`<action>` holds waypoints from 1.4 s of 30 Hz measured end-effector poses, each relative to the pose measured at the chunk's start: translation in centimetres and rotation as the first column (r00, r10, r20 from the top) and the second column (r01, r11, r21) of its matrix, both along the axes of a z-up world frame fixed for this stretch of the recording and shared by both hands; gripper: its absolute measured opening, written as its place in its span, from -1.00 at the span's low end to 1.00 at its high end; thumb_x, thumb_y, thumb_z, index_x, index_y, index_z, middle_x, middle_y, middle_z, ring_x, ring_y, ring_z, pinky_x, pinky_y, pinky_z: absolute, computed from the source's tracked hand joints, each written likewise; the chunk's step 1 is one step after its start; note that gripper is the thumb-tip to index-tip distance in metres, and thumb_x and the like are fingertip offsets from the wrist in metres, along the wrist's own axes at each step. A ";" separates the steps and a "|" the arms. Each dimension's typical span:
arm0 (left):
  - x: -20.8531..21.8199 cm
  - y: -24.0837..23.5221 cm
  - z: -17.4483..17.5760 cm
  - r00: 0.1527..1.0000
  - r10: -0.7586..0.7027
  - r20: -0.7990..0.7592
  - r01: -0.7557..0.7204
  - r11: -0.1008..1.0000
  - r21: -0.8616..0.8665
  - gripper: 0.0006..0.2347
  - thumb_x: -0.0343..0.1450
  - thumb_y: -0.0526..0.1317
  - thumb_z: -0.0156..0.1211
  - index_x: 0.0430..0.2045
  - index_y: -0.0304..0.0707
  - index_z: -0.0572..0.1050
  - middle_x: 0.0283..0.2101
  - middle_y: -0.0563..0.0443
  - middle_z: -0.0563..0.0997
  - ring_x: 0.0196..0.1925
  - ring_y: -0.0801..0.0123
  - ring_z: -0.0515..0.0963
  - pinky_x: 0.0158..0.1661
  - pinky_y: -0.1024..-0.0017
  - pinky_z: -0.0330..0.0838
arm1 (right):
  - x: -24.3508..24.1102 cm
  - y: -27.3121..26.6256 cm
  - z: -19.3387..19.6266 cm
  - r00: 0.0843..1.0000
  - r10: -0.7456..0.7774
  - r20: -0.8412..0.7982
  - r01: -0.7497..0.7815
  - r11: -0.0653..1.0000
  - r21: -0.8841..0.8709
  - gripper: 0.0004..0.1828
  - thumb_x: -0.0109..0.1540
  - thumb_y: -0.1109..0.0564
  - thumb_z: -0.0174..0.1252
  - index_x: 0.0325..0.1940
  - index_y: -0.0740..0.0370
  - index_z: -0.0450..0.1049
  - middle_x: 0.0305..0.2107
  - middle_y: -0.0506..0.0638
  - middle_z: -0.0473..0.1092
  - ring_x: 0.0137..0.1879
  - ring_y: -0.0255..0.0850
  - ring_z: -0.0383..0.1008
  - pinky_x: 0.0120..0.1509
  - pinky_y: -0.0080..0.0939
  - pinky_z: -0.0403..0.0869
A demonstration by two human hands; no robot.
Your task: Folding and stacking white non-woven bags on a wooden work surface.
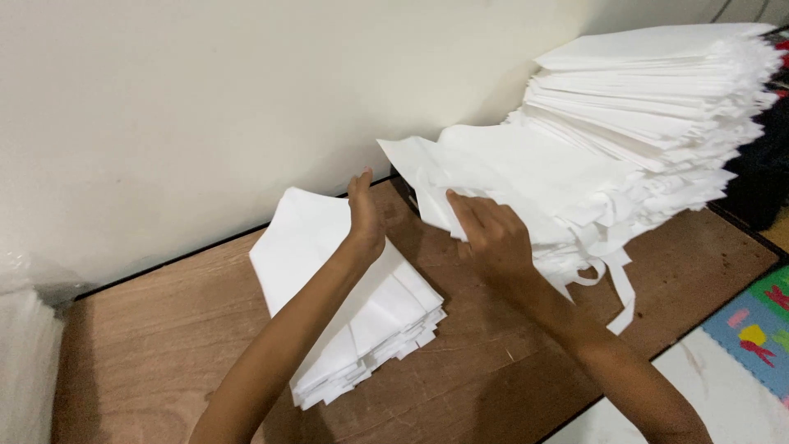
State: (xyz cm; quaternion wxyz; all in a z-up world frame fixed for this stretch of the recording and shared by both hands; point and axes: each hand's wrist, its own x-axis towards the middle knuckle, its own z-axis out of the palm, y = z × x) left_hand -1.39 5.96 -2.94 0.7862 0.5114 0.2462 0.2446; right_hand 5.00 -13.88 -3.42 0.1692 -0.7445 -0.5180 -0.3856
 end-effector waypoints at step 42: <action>-16.3 10.5 -14.4 0.915 0.332 -0.229 -0.178 0.842 0.509 -0.48 0.54 -0.27 -0.20 0.42 -0.37 -0.15 0.40 -0.42 -0.12 0.52 -0.14 -0.20 0.44 0.04 -0.28 | 3.6 14.4 -12.8 -0.294 0.044 -0.955 -0.361 0.920 0.153 -0.12 0.29 0.01 0.12 0.56 0.27 -0.17 0.22 0.28 0.25 0.22 0.04 0.36 0.27 0.08 0.40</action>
